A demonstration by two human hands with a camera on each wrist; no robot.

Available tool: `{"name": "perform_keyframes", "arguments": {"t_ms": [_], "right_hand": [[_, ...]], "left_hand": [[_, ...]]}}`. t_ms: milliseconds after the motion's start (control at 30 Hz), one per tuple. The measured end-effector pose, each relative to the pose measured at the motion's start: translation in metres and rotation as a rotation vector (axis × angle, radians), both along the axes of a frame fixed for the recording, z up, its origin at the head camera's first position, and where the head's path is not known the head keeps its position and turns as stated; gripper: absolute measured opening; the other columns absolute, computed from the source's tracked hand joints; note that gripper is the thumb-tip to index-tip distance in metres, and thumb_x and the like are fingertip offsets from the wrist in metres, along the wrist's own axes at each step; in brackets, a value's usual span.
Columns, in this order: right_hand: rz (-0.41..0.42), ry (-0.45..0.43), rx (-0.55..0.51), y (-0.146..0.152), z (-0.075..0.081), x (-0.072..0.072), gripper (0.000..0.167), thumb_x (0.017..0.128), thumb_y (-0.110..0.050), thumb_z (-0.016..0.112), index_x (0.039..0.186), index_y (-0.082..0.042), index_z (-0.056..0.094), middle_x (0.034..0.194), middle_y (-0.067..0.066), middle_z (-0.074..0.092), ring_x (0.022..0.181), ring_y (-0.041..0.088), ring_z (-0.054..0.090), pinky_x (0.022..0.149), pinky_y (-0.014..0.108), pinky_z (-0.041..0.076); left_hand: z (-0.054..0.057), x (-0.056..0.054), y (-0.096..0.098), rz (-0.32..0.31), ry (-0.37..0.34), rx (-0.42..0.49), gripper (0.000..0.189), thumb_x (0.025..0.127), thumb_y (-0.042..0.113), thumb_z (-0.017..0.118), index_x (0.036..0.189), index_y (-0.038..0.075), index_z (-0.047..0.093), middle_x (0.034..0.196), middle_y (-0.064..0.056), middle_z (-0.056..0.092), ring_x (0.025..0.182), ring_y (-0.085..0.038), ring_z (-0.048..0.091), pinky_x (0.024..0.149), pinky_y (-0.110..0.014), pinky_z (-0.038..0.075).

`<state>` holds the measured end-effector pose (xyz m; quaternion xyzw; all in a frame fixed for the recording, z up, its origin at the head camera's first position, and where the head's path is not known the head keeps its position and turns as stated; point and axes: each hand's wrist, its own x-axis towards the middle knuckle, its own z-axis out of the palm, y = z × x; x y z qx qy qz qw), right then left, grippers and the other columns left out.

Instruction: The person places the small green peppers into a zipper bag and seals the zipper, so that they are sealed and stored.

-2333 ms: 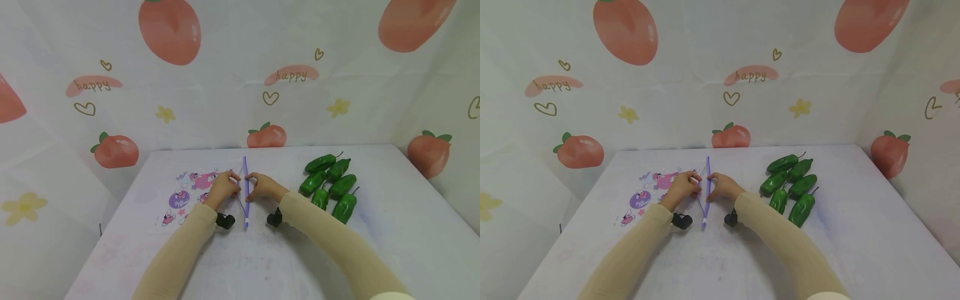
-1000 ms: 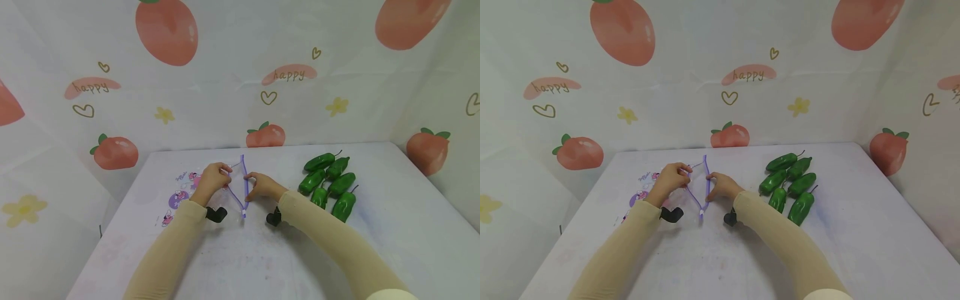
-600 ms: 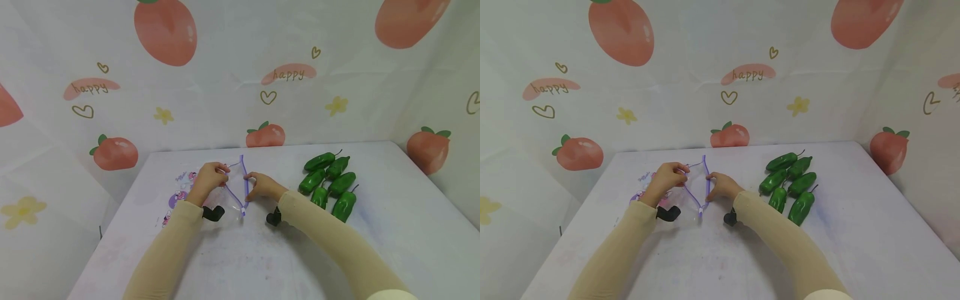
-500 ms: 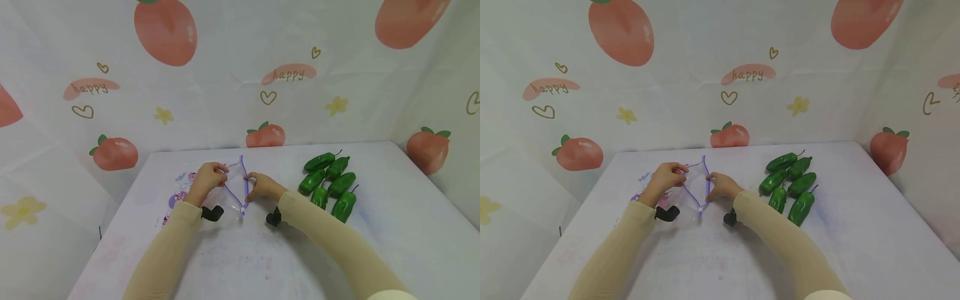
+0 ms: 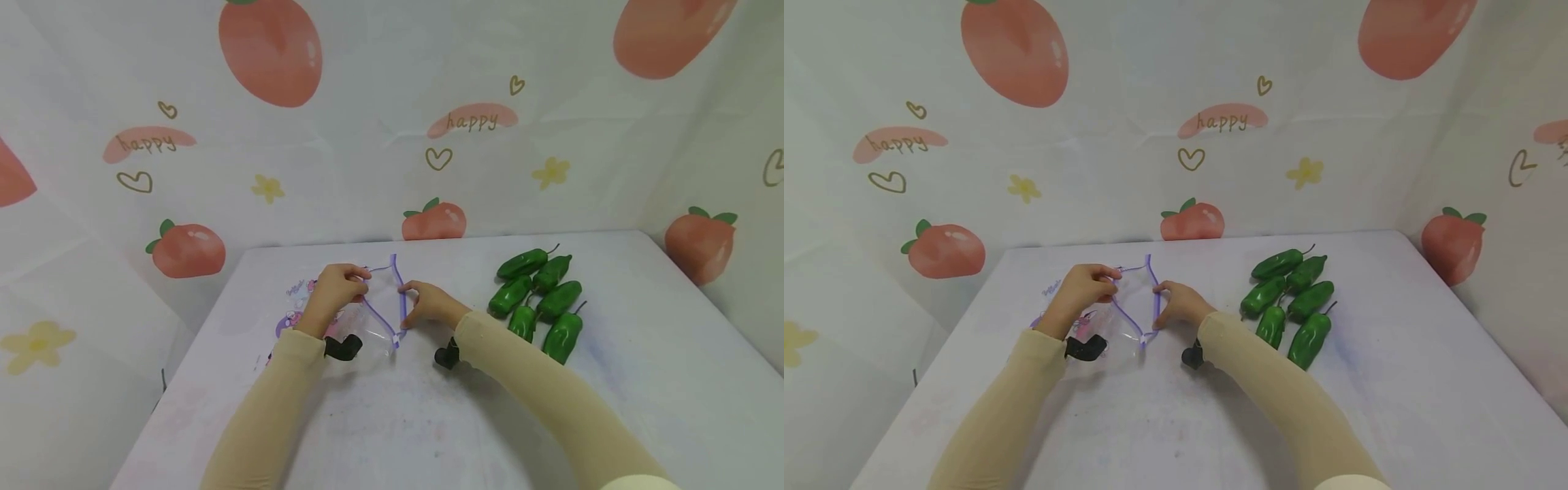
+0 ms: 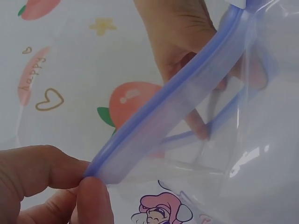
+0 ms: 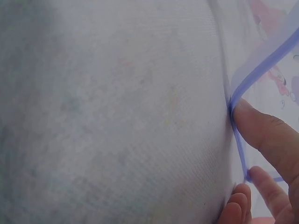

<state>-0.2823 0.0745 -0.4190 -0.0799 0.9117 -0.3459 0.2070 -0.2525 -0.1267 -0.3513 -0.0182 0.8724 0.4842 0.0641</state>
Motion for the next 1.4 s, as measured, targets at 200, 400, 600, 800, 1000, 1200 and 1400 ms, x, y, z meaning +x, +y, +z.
{"name": "perform_keyframes", "arguments": {"t_ms": [200,400,600,800,1000,1200,1400], "right_hand": [[-0.001,-0.009,-0.006,-0.001,0.001,0.0,0.077,0.067,-0.022,0.088,0.136,-0.028,0.053,0.099,0.007,0.058,0.088,0.02,0.053,0.077,0.032,0.043],[-0.01,-0.016,-0.006,-0.002,0.003,0.0,0.077,0.068,-0.022,0.088,0.136,-0.029,0.052,0.099,0.007,0.057,0.089,0.02,0.053,0.078,0.032,0.042],[0.001,-0.002,-0.009,-0.003,0.004,0.0,0.078,0.067,-0.021,0.088,0.136,-0.027,0.053,0.096,0.007,0.057,0.086,0.019,0.052,0.075,0.03,0.041],[0.02,0.011,-0.014,-0.002,0.002,0.0,0.078,0.067,-0.019,0.088,0.136,-0.026,0.053,0.092,0.006,0.056,0.082,0.018,0.051,0.072,0.029,0.04],[0.02,-0.001,-0.009,-0.001,0.001,0.0,0.078,0.068,-0.02,0.088,0.137,-0.026,0.052,0.095,0.007,0.056,0.085,0.019,0.052,0.073,0.03,0.041],[0.006,-0.004,-0.014,0.0,0.002,0.001,0.078,0.068,-0.019,0.087,0.137,-0.027,0.052,0.098,0.008,0.057,0.085,0.02,0.052,0.073,0.03,0.042],[0.0,-0.005,-0.023,0.001,0.002,0.002,0.078,0.067,-0.02,0.088,0.137,-0.028,0.052,0.097,0.007,0.056,0.085,0.019,0.052,0.073,0.03,0.041]], "left_hand": [[0.004,0.001,-0.002,0.003,0.004,0.003,0.027,0.081,0.001,0.065,0.108,0.003,0.071,0.086,-0.008,0.066,0.065,-0.011,0.062,0.07,-0.024,0.057],[0.006,-0.001,-0.004,0.009,-0.004,-0.003,0.025,0.083,0.002,0.064,0.107,0.004,0.071,0.086,-0.008,0.065,0.067,-0.011,0.062,0.07,-0.024,0.057],[0.008,-0.001,-0.005,-0.001,-0.005,-0.004,0.025,0.084,0.004,0.063,0.109,0.005,0.071,0.088,-0.008,0.065,0.069,-0.012,0.064,0.073,-0.026,0.057],[0.012,0.001,-0.004,-0.009,0.007,-0.002,0.026,0.084,0.004,0.063,0.108,0.005,0.071,0.086,-0.006,0.064,0.068,-0.011,0.063,0.072,-0.025,0.057],[0.015,0.002,-0.003,-0.003,0.032,-0.02,0.027,0.082,0.003,0.064,0.107,0.004,0.072,0.087,-0.008,0.067,0.065,-0.01,0.062,0.069,-0.023,0.055],[0.015,0.001,-0.003,-0.012,0.033,-0.023,0.026,0.082,0.005,0.065,0.107,0.005,0.072,0.092,-0.01,0.068,0.067,-0.011,0.063,0.069,-0.024,0.055],[0.004,-0.001,-0.001,-0.013,0.01,0.015,0.024,0.084,0.005,0.065,0.107,0.005,0.072,0.089,-0.008,0.065,0.067,-0.012,0.062,0.07,-0.025,0.057]]}}
